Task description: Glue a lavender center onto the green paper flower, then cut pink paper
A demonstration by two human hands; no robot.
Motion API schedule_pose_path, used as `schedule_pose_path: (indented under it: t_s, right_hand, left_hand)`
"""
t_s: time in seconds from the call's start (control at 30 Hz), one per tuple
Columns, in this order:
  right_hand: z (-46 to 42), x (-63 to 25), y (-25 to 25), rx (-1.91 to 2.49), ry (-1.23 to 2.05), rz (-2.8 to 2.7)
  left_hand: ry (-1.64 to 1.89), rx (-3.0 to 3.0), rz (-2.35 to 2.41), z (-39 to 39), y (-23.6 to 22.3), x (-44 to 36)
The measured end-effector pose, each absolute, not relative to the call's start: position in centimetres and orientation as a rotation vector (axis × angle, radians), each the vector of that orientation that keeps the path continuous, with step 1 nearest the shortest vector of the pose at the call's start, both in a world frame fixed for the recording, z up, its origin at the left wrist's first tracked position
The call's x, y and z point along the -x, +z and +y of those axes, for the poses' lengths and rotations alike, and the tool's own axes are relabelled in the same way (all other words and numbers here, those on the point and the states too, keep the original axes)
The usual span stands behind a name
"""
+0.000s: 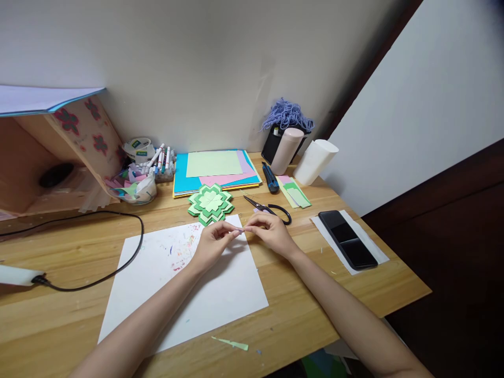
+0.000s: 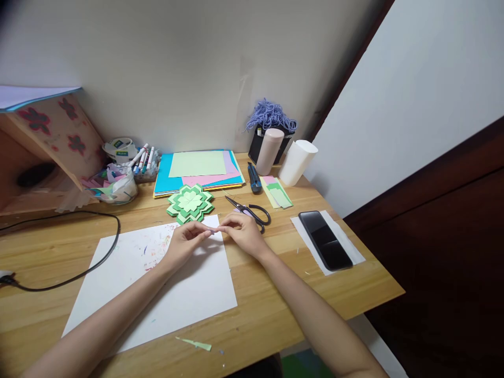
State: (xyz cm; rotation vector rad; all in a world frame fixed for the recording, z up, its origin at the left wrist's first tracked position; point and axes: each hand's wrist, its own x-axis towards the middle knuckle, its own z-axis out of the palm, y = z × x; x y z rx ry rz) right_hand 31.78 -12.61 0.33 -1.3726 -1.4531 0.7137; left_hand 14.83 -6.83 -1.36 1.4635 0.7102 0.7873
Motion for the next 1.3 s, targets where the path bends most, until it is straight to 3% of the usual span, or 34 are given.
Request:
schedule_pose_path:
  t_s: [0.23,0.5,1.0,1.13,1.3]
  right_hand:
    - [-12.0,-32.8,-0.3,1.409,0.833,-1.144]
    - [-12.8,-31.3,0.4,1.411,0.803,-1.403]
    - [-12.6,-30.8,-0.1,1.457,0.832,-1.344]
    - [-12.4,-33.0,-0.1,1.606,0.632,-1.330]
    - [-12.6,-36.2,-0.5,2.151,0.271,-1.435]
  left_hand:
    - [0.785,-1.376,0.739,-6.7,-1.3,-15.0]
    - [0.781,-1.410,0.723,-6.6,-1.4,-15.1]
    - [0.751,-1.480,0.796,-6.7,-1.9,-15.1]
    - [0.773,-1.427,0.778,-6.6,-1.7,-15.1]
    - [0.798,-1.405,0.792,-6.5,-1.6,-15.1]
